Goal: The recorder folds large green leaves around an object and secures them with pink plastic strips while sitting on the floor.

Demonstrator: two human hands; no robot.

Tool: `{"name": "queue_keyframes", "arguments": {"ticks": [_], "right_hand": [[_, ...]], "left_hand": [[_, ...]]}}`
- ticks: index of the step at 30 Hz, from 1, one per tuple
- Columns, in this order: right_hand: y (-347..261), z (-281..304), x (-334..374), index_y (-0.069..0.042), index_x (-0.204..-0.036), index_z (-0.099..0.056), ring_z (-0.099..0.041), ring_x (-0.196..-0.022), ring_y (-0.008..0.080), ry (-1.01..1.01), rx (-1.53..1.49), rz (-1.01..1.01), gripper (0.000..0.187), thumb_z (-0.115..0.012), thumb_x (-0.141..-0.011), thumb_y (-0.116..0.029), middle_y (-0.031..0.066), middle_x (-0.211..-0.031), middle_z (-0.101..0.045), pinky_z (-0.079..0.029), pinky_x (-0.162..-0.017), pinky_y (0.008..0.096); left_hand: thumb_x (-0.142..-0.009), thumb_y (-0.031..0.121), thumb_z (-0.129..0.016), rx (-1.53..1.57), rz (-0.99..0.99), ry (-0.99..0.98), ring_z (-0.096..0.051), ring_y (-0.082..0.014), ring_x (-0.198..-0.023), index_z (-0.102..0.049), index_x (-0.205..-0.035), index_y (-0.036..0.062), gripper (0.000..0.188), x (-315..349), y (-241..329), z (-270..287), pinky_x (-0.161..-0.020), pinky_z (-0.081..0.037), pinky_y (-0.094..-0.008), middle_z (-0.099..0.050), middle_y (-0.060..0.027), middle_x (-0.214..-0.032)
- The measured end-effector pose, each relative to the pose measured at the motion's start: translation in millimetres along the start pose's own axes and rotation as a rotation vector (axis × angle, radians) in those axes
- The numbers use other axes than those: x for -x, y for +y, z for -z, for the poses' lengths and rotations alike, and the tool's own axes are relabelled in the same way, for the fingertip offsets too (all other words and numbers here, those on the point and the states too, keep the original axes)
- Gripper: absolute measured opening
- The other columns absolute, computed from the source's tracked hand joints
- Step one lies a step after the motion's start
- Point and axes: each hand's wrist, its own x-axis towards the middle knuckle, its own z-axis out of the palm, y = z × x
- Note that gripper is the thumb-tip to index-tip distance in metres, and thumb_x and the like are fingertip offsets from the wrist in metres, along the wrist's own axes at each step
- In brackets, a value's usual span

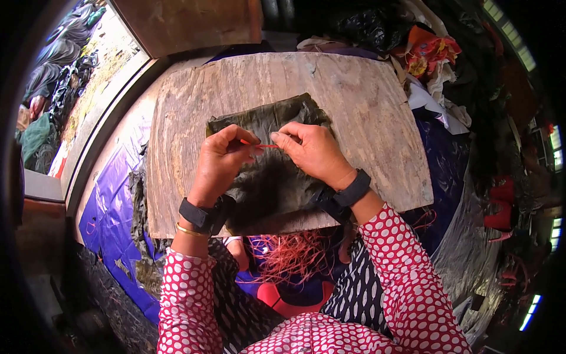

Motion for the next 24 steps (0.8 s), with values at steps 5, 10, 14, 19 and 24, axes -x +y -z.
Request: {"name": "queue_keyframes", "arguments": {"ticks": [5, 10, 14, 19, 24], "right_hand": [[-10, 5, 4, -0.001, -0.093, -0.064, -0.054, -0.056, 0.0058, -0.057, -0.199, -0.146, 0.021, -0.062, -0.088, -0.022, 0.0008, -0.072, -0.059, -0.044, -0.052, 0.0233], [-7, 0, 9, -0.003, -0.097, -0.064, -0.057, -0.062, 0.0117, 0.025, 0.122, 0.299, 0.023, -0.071, -0.077, -0.011, 0.0052, -0.079, -0.059, -0.046, -0.056, 0.0261], [1, -6, 8, -0.004, -0.093, -0.065, -0.058, -0.064, 0.0178, 0.166, 0.282, 0.449, 0.020, -0.069, -0.075, -0.009, 0.0072, -0.078, -0.059, -0.046, -0.058, 0.0280], [0, -9, 3, -0.005, -0.090, -0.066, -0.058, -0.065, 0.0198, 0.072, 0.099, 0.311, 0.015, -0.068, -0.076, -0.008, 0.0084, -0.078, -0.059, -0.046, -0.058, 0.0288], [-11, -11, 4, -0.007, -0.083, -0.062, -0.060, -0.066, 0.0235, 0.277, 0.288, 0.513, 0.009, -0.067, -0.076, -0.008, 0.0081, -0.076, -0.059, -0.047, -0.056, 0.0320]], "left_hand": [[-0.083, -0.003, -0.054, 0.120, 0.051, -0.045, -0.065, -0.0140, -0.078, -0.058, -0.087, -0.0008, 0.006, 2, 1, 3, -0.067, -0.053, -0.0240, -0.065, -0.0074, -0.086], [-0.085, 0.000, -0.057, 0.258, 0.152, -0.003, -0.065, -0.0142, -0.078, -0.058, -0.087, -0.0010, 0.003, -1, 0, 3, -0.067, -0.054, -0.0244, -0.065, -0.0086, -0.083], [-0.085, 0.000, -0.057, 0.269, 0.152, -0.023, -0.065, -0.0135, -0.076, -0.058, -0.088, -0.0007, 0.003, -4, 0, 0, -0.066, -0.054, -0.0246, -0.065, -0.0081, -0.082], [-0.084, -0.001, -0.057, 0.224, 0.109, -0.042, -0.064, -0.0119, -0.073, -0.057, -0.086, -0.0018, 0.001, -3, 2, -3, -0.061, -0.052, -0.0226, -0.064, -0.0066, -0.079], [-0.084, 0.003, -0.058, 0.154, 0.155, -0.011, -0.063, -0.0099, -0.068, -0.057, -0.086, 0.0007, 0.003, -1, 3, -2, -0.051, -0.048, -0.0212, -0.064, -0.0048, -0.078]]}}
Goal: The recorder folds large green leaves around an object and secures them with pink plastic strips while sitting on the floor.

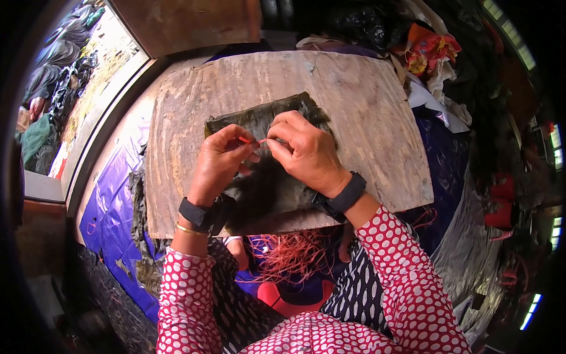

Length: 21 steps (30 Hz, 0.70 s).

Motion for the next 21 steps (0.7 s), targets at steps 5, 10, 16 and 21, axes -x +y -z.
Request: {"name": "queue_keyframes", "arguments": {"ticks": [5, 10, 16, 21], "right_hand": [[-9, -7, 12, -0.009, -0.081, -0.060, -0.061, -0.064, 0.0269, -0.068, 0.060, -0.025, 0.008, -0.067, -0.076, -0.010, 0.0069, -0.074, -0.059, -0.047, -0.054, 0.0335], [-8, -17, 20, -0.010, -0.083, -0.060, -0.060, -0.062, 0.0253, -0.113, 0.172, 0.086, 0.008, -0.065, -0.076, -0.011, 0.0061, -0.069, -0.056, -0.048, -0.054, 0.0345], [-4, -13, 18, -0.009, -0.084, -0.062, -0.061, -0.067, 0.0256, -0.151, 0.145, 0.092, 0.007, -0.063, -0.078, -0.011, 0.0070, -0.075, -0.059, -0.049, -0.057, 0.0349], [6, 3, 3, -0.004, -0.094, -0.065, -0.056, -0.054, 0.0121, -0.031, -0.287, -0.377, 0.013, -0.057, -0.088, -0.013, 0.0047, -0.076, -0.061, -0.045, -0.050, 0.0244]], "left_hand": [[-0.084, 0.007, -0.059, -0.001, 0.075, 0.048, -0.061, -0.0080, -0.062, -0.058, -0.086, 0.0035, 0.005, 2, 12, 3, -0.043, -0.044, -0.0200, -0.063, -0.0031, -0.076], [-0.083, 0.005, -0.059, 0.064, 0.105, -0.020, -0.060, -0.0084, -0.059, -0.057, -0.086, 0.0033, 0.004, -2, 8, 6, -0.043, -0.044, -0.0199, -0.063, -0.0029, -0.073], [-0.083, 0.000, -0.057, 0.271, 0.100, 0.007, -0.062, -0.0113, -0.060, -0.056, -0.085, 0.0011, 0.002, -4, -1, 5, -0.050, -0.050, -0.0218, -0.063, -0.0052, -0.074], [-0.082, -0.003, -0.057, 0.086, 0.019, -0.019, -0.063, -0.0117, -0.075, -0.058, -0.086, -0.0004, 0.004, -2, -2, 7, -0.065, -0.052, -0.0231, -0.065, -0.0062, -0.085]]}}
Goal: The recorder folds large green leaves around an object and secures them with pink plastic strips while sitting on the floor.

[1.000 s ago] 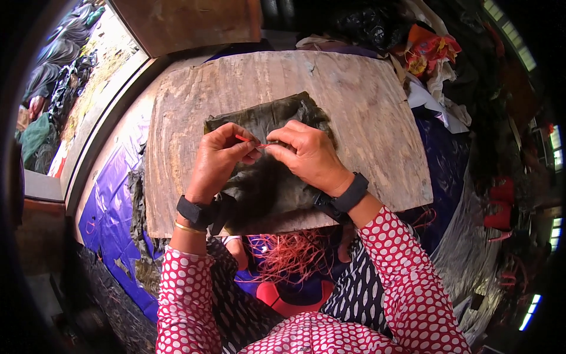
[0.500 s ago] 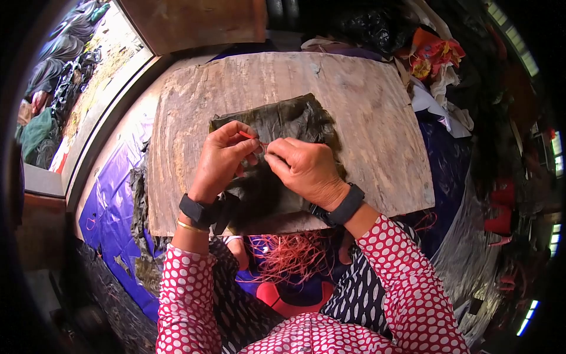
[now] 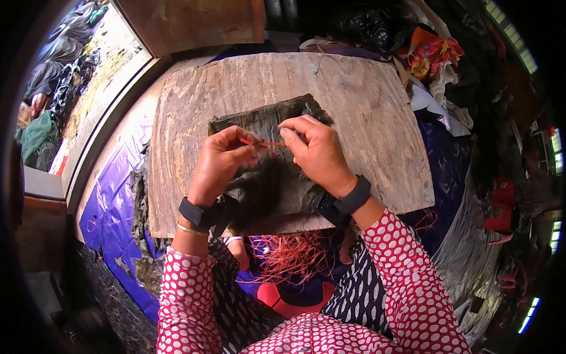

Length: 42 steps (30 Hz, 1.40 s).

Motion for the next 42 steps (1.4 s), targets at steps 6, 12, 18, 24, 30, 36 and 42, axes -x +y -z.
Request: {"name": "queue_keyframes", "arguments": {"ticks": [6, 12, 18, 24, 30, 36, 42], "right_hand": [[-1, -8, 1, 0.000, -0.094, -0.064, -0.050, -0.049, 0.0039, -0.173, -0.240, -0.276, 0.021, -0.057, -0.091, -0.020, -0.0027, -0.067, -0.055, -0.042, -0.045, 0.0208], [-1, -9, -1, -0.001, -0.098, -0.064, -0.053, -0.048, 0.0041, -0.293, -0.364, -0.441, 0.025, -0.056, -0.091, -0.025, -0.0008, -0.070, -0.059, -0.041, -0.039, 0.0193], [2, -10, -2, -0.003, -0.094, -0.062, -0.053, -0.047, 0.0035, -0.242, -0.781, -0.610, 0.019, -0.059, -0.090, -0.021, 0.0006, -0.070, -0.060, -0.040, -0.037, 0.0175], [1, -15, 0, -0.005, -0.083, -0.062, -0.058, -0.051, 0.0144, -0.007, -0.094, -0.203, 0.011, -0.065, -0.080, -0.015, 0.0043, -0.075, -0.061, -0.044, -0.045, 0.0294], [11, -15, -2, -0.008, -0.078, -0.062, -0.059, -0.071, 0.0298, 0.087, 0.340, 0.060, 0.008, -0.065, -0.075, -0.015, 0.0103, -0.081, -0.059, -0.046, -0.060, 0.0366], [21, -17, -5, -0.005, -0.076, -0.062, -0.060, -0.066, 0.0291, 0.068, 0.222, 0.029, 0.009, -0.063, -0.076, -0.013, 0.0109, -0.075, -0.061, -0.047, -0.059, 0.0355], [26, -13, -10, -0.001, -0.077, -0.063, -0.058, -0.053, 0.0159, 0.009, 0.024, -0.061, 0.014, -0.061, -0.080, -0.015, 0.0089, -0.069, -0.064, -0.046, -0.052, 0.0317]], "left_hand": [[-0.079, -0.006, -0.058, -0.024, -0.189, -0.076, -0.059, -0.0138, -0.098, -0.059, -0.086, -0.0021, 0.008, 3, -3, -5, -0.083, -0.047, -0.0255, -0.063, -0.0101, -0.107], [-0.077, -0.007, -0.061, -0.082, -0.243, -0.106, -0.056, -0.0163, -0.104, -0.061, -0.085, -0.0005, 0.010, 5, -2, -11, -0.088, -0.045, -0.0278, -0.058, -0.0135, -0.118], [-0.076, -0.005, -0.063, -0.141, -0.260, -0.096, -0.059, -0.0175, -0.100, -0.062, -0.084, -0.0004, 0.009, 6, -4, -13, -0.084, -0.048, -0.0290, -0.057, -0.0132, -0.120], [-0.078, -0.004, -0.061, -0.035, -0.159, 0.024, -0.060, -0.0114, -0.090, -0.061, -0.085, -0.0002, 0.008, 2, -12, -12, -0.071, -0.051, -0.0249, -0.058, -0.0065, -0.108], [-0.081, 0.000, -0.061, 0.054, -0.046, 0.093, -0.060, -0.0064, -0.077, -0.061, -0.088, 0.0034, 0.008, 1, -10, -13, -0.058, -0.049, -0.0203, -0.061, -0.0002, -0.087], [-0.081, 0.001, -0.062, 0.084, -0.048, 0.062, -0.058, -0.0044, -0.075, -0.063, -0.090, 0.0040, 0.009, 4, -5, -13, -0.058, -0.048, -0.0199, -0.063, 0.0009, -0.084], [-0.083, 0.002, -0.061, 0.066, -0.094, -0.098, -0.060, -0.0060, -0.081, -0.065, -0.093, 0.0055, 0.011, 3, -5, -12, -0.065, -0.046, -0.0192, -0.065, 0.0004, -0.091]]}}
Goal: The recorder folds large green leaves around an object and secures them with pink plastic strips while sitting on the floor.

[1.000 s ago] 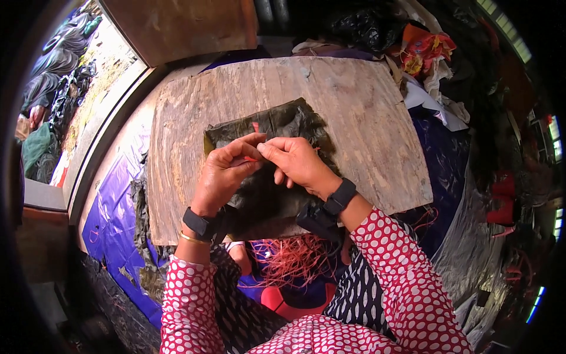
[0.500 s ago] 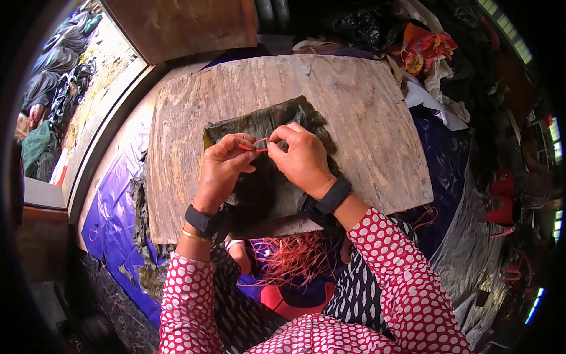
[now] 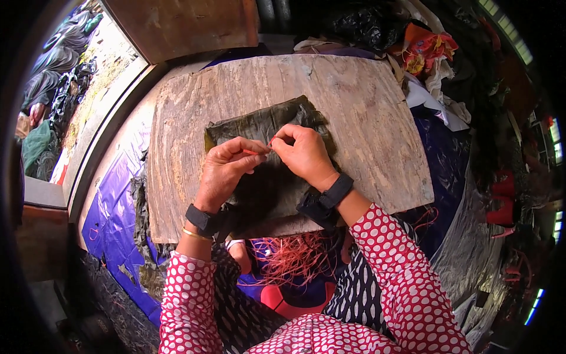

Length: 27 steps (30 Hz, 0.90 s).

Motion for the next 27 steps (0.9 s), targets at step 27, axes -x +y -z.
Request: {"name": "queue_keyframes", "arguments": {"ticks": [27], "right_hand": [[-21, 7, -2, -0.001, -0.088, -0.065, -0.054, -0.062, 0.0050, -0.054, -0.083, 0.113, 0.006, -0.063, -0.084, -0.005, 0.0000, -0.078, -0.061, -0.044, -0.054, 0.0191]], "left_hand": [[-0.076, -0.001, -0.065, -0.464, -0.146, 0.056, -0.061, -0.0119, -0.072, -0.065, -0.088, 0.0002, 0.012, 1, -7, -6, -0.067, -0.049, -0.0257, -0.066, -0.0068, -0.077]]}}
